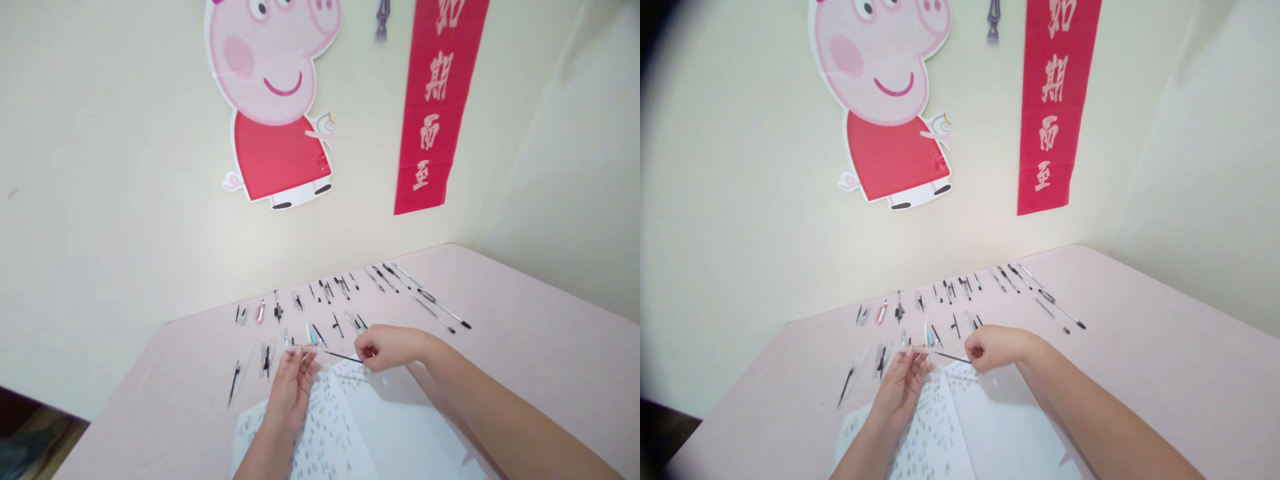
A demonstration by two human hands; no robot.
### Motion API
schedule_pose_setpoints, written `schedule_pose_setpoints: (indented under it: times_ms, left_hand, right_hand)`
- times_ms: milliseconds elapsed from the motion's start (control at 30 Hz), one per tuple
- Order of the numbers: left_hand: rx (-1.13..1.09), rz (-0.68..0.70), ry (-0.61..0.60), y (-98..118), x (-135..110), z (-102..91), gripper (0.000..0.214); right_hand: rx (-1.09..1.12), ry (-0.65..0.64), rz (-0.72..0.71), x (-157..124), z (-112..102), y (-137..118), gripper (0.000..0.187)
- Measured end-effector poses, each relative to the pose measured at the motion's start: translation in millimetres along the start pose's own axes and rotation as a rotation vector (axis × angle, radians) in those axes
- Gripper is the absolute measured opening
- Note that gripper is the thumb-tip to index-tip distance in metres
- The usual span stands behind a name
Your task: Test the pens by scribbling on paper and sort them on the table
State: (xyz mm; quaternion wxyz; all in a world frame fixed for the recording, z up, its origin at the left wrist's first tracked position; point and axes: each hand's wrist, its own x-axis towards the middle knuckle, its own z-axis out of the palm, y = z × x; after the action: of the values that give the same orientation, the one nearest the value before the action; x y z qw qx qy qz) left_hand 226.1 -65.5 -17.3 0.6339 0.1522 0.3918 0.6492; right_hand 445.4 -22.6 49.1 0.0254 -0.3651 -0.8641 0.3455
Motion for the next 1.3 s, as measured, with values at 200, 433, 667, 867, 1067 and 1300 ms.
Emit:
schedule_pose_setpoints:
  times_ms: [200, 433, 667, 867, 1067, 1300]
  left_hand:
    - [0.032, 0.004, -0.015, 0, -1, 1.9, 0.009]
    - [0.034, 0.011, -0.021, 1, -2, 2.8, 0.008]
    - [0.061, 0.023, -0.071, -1, 0, -0.7, 0.015]
    - [0.091, 0.039, -0.082, -2, -1, -0.7, 0.015]
    - [0.126, 0.044, -0.115, -3, -3, 0.6, 0.017]
    - [0.121, 0.036, -0.103, -4, -2, -0.5, 0.012]
  right_hand:
    - [-0.004, 0.038, -0.007, 1, 1, -2, 0.013]
    - [-0.020, 0.078, -0.028, 1, 0, -1, 0.015]
    - [-0.007, 0.106, -0.040, -1, -2, 5, 0.016]
    - [-0.008, 0.134, -0.040, -2, -3, 3, 0.016]
    - [0.048, 0.118, 0.028, -2, -3, -3, 0.014]
    - [0.384, 0.095, 0.101, 12, 13, -1, 0.021]
